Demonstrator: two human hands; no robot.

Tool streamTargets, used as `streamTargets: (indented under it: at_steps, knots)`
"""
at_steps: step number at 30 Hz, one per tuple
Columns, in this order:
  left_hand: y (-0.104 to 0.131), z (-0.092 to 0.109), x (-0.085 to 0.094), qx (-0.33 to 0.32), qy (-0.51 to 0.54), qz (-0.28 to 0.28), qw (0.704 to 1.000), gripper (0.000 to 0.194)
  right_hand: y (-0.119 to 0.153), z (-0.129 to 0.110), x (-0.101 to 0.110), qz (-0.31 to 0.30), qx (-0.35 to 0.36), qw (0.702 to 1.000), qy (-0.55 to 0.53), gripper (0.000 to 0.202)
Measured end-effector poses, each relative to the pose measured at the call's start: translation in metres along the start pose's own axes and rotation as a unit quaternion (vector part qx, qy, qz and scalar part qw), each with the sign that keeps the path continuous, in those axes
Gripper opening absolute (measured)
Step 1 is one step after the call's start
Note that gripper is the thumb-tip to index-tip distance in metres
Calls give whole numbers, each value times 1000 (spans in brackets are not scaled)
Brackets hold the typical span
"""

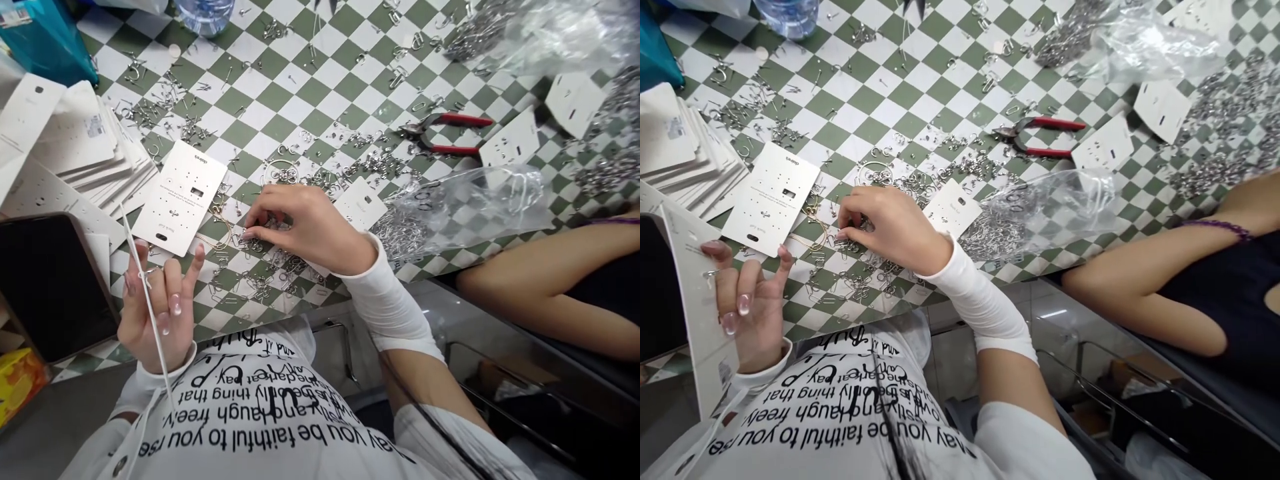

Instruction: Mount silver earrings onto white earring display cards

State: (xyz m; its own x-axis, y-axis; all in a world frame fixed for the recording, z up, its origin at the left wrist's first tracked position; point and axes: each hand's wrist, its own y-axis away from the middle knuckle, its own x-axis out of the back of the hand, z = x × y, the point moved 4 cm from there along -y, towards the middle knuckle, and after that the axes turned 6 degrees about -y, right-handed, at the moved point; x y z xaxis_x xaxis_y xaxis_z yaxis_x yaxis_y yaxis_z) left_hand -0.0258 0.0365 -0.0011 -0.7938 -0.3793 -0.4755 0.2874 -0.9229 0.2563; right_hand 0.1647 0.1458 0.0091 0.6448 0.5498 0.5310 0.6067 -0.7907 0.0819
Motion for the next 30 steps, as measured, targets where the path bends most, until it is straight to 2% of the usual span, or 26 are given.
streamTargets:
  at_steps: [5, 7, 12, 18, 23, 27, 30]
  knots:
    - [1, 0, -3, 13, 32, 2, 999, 24, -4, -4, -8, 78, 47, 994, -59, 9]
    - [1, 1, -4, 17, 27, 7, 999, 23, -7, -5, -16, 98, 55, 993, -44, 6]
    - [1, 1, -4, 15, 32, 2, 999, 22, -15, -9, -33, 78, 49, 994, 52, 8]
    - [0, 3, -10, 15, 55, -14, 998, 19, -15, -11, -38, 30, 68, 987, 144, 12]
    - [0, 4, -8, 11, 51, 8, 999, 20, -9, -9, -26, 56, 112, 992, 22, 7]
    - [1, 2, -8, 19, 30, 18, 999, 21, -5, -8, -16, 65, 73, 986, -138, 7]
    - [2, 2, -8, 1, -6, 40, 999, 22, -3, -9, -13, 62, 53, 975, -207, 10]
